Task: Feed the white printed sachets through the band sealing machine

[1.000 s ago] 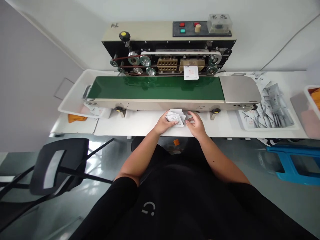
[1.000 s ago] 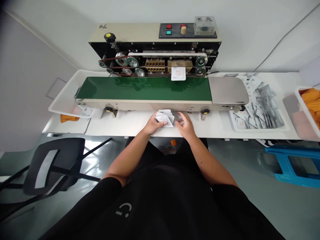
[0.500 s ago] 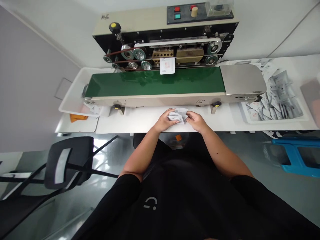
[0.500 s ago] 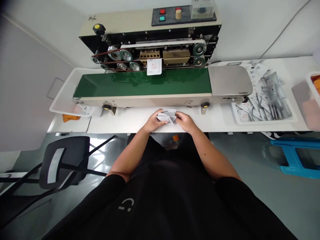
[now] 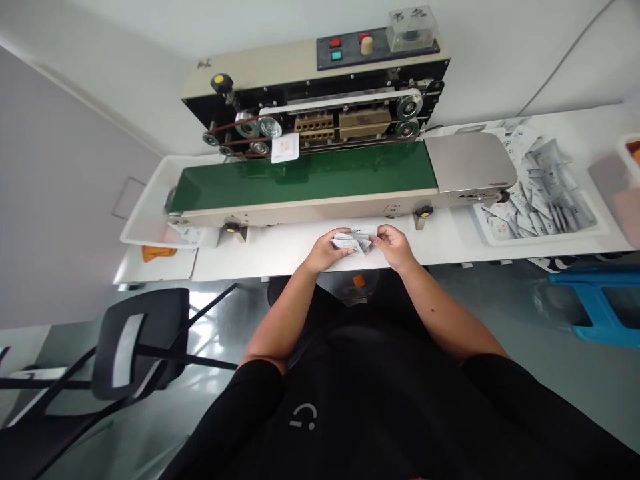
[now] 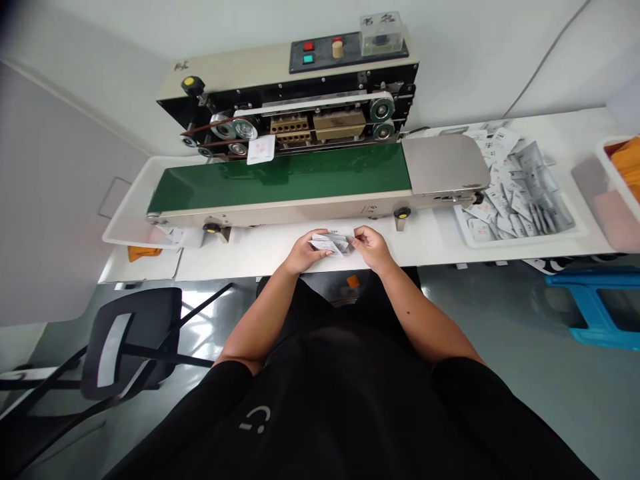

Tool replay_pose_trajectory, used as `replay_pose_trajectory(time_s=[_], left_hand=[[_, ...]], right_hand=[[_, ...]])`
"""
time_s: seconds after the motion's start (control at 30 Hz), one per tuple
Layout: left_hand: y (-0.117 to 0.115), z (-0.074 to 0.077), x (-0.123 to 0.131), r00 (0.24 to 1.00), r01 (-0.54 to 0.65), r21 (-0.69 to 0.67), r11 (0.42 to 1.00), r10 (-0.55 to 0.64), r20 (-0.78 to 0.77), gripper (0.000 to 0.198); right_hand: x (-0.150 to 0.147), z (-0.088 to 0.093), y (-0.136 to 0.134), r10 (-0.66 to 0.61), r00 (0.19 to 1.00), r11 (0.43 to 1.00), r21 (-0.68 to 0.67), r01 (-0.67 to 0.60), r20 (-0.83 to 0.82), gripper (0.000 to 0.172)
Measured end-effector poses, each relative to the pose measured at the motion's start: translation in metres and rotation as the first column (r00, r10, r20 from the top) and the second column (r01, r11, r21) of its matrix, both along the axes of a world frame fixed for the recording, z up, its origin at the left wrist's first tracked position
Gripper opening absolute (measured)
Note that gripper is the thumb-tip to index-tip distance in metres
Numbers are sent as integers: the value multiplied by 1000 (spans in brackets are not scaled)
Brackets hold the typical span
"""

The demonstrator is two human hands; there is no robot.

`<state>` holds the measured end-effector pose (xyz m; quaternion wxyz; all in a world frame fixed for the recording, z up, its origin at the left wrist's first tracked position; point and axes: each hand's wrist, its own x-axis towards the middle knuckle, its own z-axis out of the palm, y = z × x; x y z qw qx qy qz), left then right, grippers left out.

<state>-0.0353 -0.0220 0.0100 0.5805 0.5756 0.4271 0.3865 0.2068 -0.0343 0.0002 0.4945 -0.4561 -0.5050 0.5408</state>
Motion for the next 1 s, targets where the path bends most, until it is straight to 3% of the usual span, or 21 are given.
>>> replay_pose_trajectory(time_s=[0.13,0.23,0.37,0.47,0.53,0.57,0.73,0.93,1.0], left_hand=[[1,1,-1,999,-28,-29,999,29,40,72],[1,0,-1,996,-70,-60,996,73,55,74],[2,-3,-1,997,-65,-59,996,67,41,75],[2,-4,-1,997,-69,-58,996,70,23,74],[2,-3,-1,997,-71,-55,996,73,21,73],[2,-2,-1,997,-70,-53,996,71,24,73],[1,-1,0,997,-54,-33,998,55,47,71],[0,-4,1,996,-49,-39,998,52,76,71],[0,-3,2,996,-49,-33,998,51,76,71]], right_hand=[[2,11,-12,-274,960,960,85,268,65,51],[13,38,-15,-389,921,919,67,388,-4,47],[45,107,11,-370,920,927,16,375,-129,38],[71,163,44,-380,906,925,-53,377,-188,20],[85,189,64,-380,903,925,-92,369,-197,10],[90,198,72,-383,902,923,-112,367,-197,14],[96,210,102,-458,875,876,-249,413,-160,23],[85,197,133,-478,875,839,-335,428,-80,21],[79,190,143,-433,899,870,-292,398,-64,21]])
